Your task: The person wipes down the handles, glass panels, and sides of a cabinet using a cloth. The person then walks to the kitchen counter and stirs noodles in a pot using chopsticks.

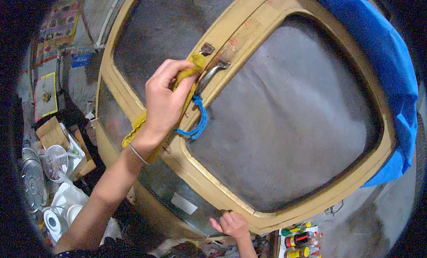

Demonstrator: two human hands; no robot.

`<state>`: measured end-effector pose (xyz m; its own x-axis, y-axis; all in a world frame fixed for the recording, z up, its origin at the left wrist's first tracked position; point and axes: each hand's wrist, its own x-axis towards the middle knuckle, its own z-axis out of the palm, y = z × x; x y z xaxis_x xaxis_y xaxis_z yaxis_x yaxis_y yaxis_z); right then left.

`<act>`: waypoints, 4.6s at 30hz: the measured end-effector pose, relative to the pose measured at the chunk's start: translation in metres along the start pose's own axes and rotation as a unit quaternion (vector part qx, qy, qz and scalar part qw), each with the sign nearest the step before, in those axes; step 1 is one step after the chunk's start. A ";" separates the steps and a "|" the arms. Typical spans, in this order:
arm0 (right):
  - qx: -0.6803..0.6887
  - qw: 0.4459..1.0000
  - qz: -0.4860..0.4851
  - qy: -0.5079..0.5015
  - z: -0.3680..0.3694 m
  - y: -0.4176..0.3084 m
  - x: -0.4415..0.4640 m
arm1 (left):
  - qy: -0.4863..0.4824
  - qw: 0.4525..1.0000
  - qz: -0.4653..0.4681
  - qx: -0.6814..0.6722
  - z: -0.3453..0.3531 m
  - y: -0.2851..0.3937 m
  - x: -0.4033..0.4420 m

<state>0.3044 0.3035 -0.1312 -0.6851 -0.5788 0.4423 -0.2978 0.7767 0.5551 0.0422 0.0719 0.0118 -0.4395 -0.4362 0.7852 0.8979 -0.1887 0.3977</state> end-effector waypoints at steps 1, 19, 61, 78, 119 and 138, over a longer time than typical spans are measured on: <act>0.001 1.000 0.006 0.005 -0.001 0.000 0.000 | -0.032 0.998 0.049 0.036 -0.001 0.000 0.001; 0.027 0.997 0.054 0.039 0.008 -0.001 -0.011 | -0.257 0.959 -0.111 0.035 -0.014 -0.003 0.010; 0.023 0.995 0.096 0.011 0.008 -0.004 -0.014 | -0.304 0.929 -0.210 0.011 -0.031 0.005 0.009; -0.011 0.999 0.024 0.025 -0.001 -0.001 -0.001 | -0.237 0.968 -0.039 0.069 -0.032 -0.042 0.039; -0.015 0.999 0.021 -0.028 0.003 -0.003 -0.007 | -0.295 0.933 -0.063 0.195 -0.048 -0.016 0.003; -0.033 0.999 0.005 -0.015 0.003 -0.002 -0.002 | -0.307 0.936 -0.053 0.161 -0.050 -0.017 0.003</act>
<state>0.3040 0.3039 -0.1349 -0.7075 -0.5632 0.4270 -0.2476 0.7634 0.5966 0.0267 0.0293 -0.0164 -0.5466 0.1777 0.8184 0.8374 0.1150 0.5343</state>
